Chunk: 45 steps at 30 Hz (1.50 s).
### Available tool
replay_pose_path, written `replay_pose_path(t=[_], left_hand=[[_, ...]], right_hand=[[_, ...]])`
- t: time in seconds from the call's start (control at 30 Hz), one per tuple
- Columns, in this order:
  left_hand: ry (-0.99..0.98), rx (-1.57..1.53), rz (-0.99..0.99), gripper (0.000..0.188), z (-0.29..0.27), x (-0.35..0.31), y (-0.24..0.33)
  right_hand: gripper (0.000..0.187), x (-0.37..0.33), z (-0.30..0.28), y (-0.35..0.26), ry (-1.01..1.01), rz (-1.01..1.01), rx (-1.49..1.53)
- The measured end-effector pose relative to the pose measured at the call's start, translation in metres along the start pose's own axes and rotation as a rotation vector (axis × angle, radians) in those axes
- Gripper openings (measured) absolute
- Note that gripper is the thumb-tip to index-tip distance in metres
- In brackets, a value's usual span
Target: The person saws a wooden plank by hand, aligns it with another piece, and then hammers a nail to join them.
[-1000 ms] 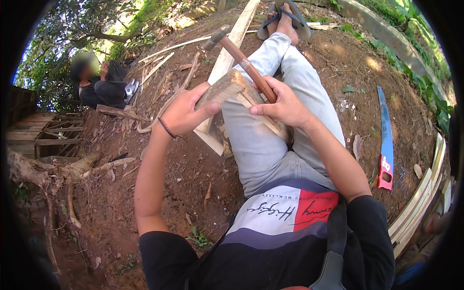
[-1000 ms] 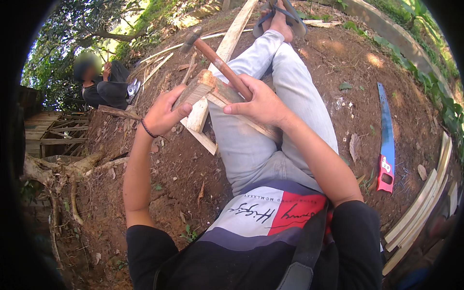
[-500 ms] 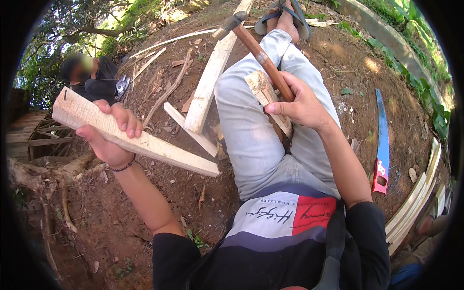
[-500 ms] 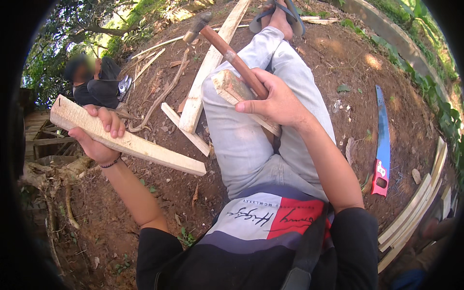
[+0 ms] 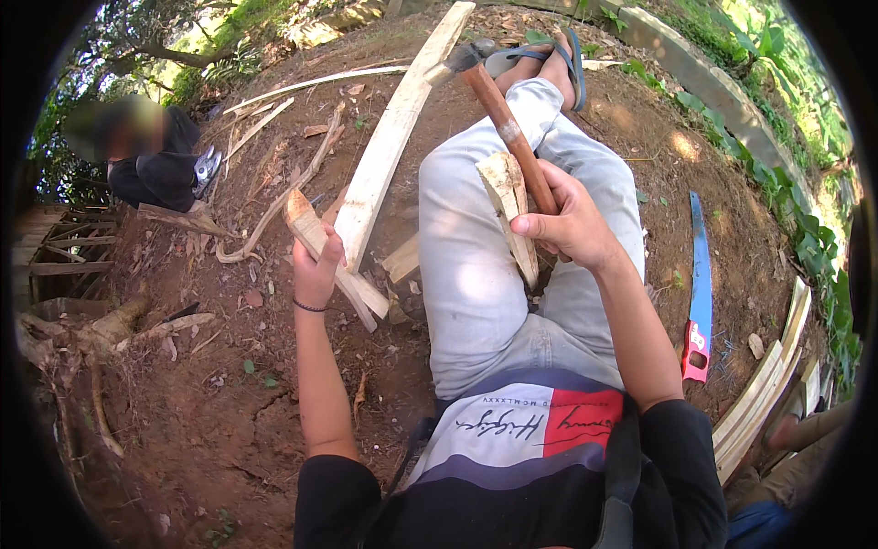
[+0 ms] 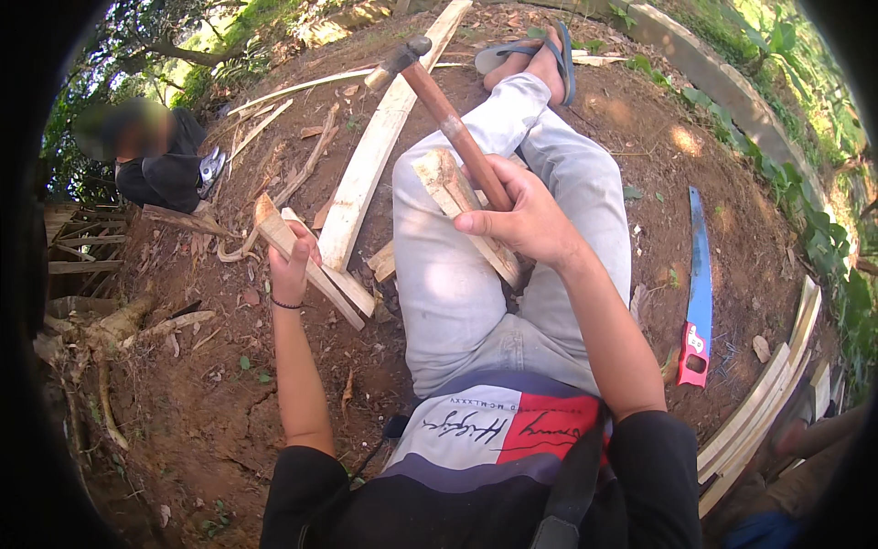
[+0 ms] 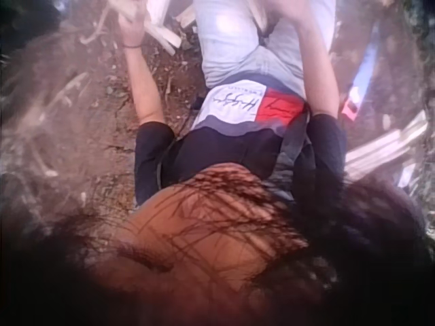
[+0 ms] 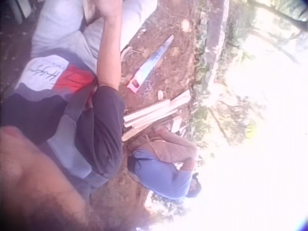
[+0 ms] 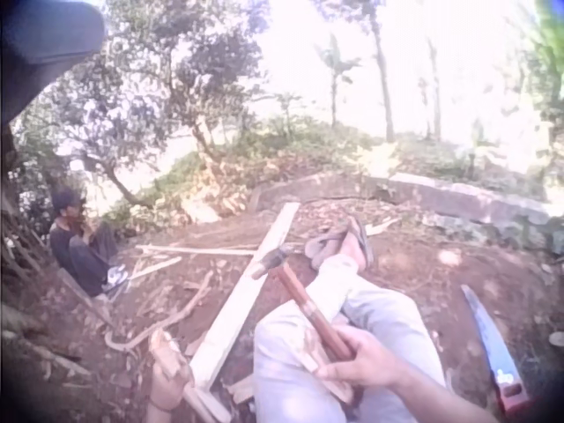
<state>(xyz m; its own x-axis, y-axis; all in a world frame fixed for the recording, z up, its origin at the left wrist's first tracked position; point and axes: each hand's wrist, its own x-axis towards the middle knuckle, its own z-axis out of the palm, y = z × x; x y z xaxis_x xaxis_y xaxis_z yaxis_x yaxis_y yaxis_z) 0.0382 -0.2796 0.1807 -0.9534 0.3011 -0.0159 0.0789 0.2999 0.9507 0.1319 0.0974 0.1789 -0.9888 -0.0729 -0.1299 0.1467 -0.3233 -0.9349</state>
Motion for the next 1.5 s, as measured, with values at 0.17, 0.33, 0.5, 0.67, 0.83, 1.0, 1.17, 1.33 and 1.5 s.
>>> replay_pose_path(t=[0.17, 0.33, 0.5, 0.67, 0.83, 1.0, 1.17, 1.33, 1.5], left_hand=[[0.067, -0.036, -0.011, 0.042, 0.012, 0.007, -0.003], [0.038, 0.041, -0.009, 0.043, 0.026, 0.019, -0.01], [-0.01, 0.113, -0.038, 0.04, 0.036, 0.024, -0.02], [0.023, 0.259, -0.058, 0.045, 0.06, 0.053, -0.017], [0.111, 0.619, -0.125, 0.058, 0.061, 0.077, -0.038], [0.006, 0.327, 0.031, 0.082, 0.119, 0.072, 0.031], [-0.323, -0.249, 0.158, 0.07, 0.17, 0.063, 0.111], [-0.389, -0.328, 0.083, 0.04, 0.168, 0.057, 0.104], [-0.379, -0.331, 0.053, 0.031, 0.167, 0.049, 0.11]], right_hand=[[0.072, 0.002, 0.001, 0.002, 0.043, 0.025, -0.019], [0.066, 0.007, 0.01, -0.011, 0.129, 0.049, -0.055], [0.061, 0.013, -0.001, -0.018, 0.263, 0.071, -0.061], [0.058, 0.009, -0.016, -0.015, 0.303, 0.008, -0.056], [0.055, 0.008, -0.021, -0.011, 0.308, 0.03, -0.094], [0.056, 0.009, -0.009, -0.006, 0.317, 0.012, -0.159], [0.061, 0.015, 0.007, -0.008, 0.244, -0.001, -0.235], [0.065, 0.014, 0.008, 0.002, 0.171, -0.092, -0.133], [0.068, 0.015, 0.008, 0.006, 0.154, -0.167, -0.129]])
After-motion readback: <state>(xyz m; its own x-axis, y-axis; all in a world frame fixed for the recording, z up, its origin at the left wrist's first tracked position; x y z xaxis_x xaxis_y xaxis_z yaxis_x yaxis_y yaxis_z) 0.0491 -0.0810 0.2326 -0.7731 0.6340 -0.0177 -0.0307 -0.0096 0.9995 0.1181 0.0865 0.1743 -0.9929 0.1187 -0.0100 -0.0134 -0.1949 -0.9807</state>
